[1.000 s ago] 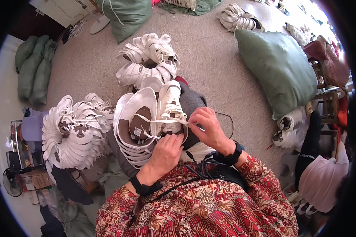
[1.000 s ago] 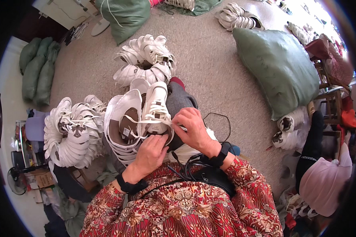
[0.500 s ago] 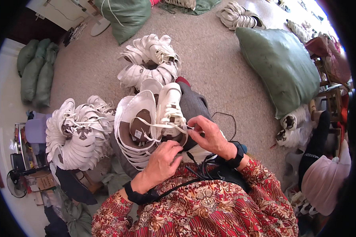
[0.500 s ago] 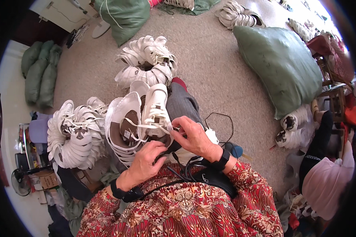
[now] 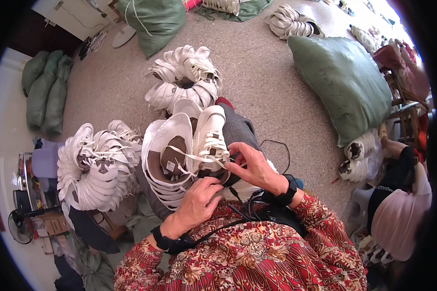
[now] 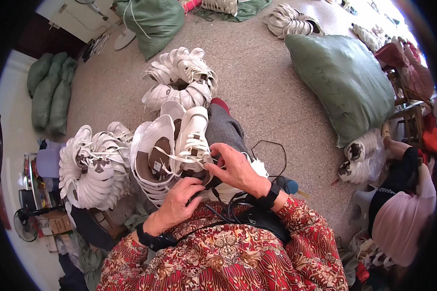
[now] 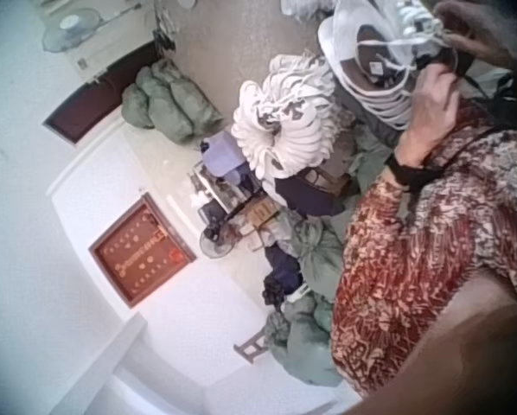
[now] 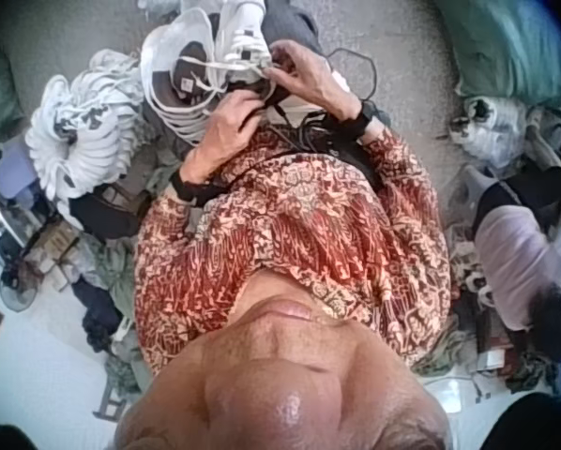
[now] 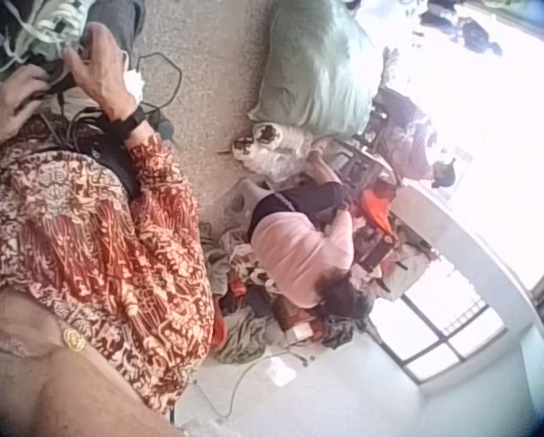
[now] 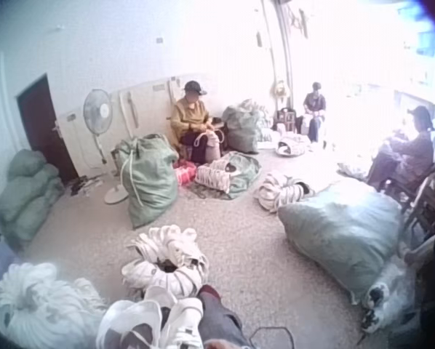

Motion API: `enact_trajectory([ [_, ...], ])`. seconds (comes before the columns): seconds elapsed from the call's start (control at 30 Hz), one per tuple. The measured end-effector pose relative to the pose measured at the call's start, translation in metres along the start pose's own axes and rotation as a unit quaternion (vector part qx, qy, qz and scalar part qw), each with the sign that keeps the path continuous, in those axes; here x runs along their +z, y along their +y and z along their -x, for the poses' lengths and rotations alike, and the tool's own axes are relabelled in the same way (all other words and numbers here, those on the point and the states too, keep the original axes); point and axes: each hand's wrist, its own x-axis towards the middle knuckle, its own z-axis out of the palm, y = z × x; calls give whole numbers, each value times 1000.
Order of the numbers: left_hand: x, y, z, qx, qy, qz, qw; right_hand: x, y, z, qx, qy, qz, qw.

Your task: The recorder is lacing white athletic shoes and organizing them into stacks.

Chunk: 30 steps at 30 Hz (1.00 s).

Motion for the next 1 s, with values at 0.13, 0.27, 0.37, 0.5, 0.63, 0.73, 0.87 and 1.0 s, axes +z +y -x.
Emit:
enact_trajectory([
  [0.13, -1, 1, 1, 3, 3, 2, 1000, 1, -1, 1, 1, 2, -10, 1000],
  [0.27, 0, 2, -1, 7, 42, 28, 999, -1, 1, 2, -20, -3, 21, 1000],
  [0.37, -8, 4, -4, 7, 109, 25, 994, -3, 2, 4, -28, -11, 17, 999],
  [0.5, -28, 2, -25, 19, 203, -77, 976, -8, -13, 8, -30, -40, 17, 999],
  [0.63, -30, -6, -38, 1, 214, -109, 971, -11, -27, 9, -8, -106, -54, 993],
  [0.73, -28, -7, -45, -6, 214, -118, 970, -8, -30, 8, -48, -143, -29, 988],
  [0.87, -27, -3, -49, 67, 195, -191, 960, -3, -22, 11, -91, -133, -17, 987],
  [1.0, -19, -1, -62, 64, 103, -275, 954, -1, -22, 11, -103, -174, 5, 979],
])
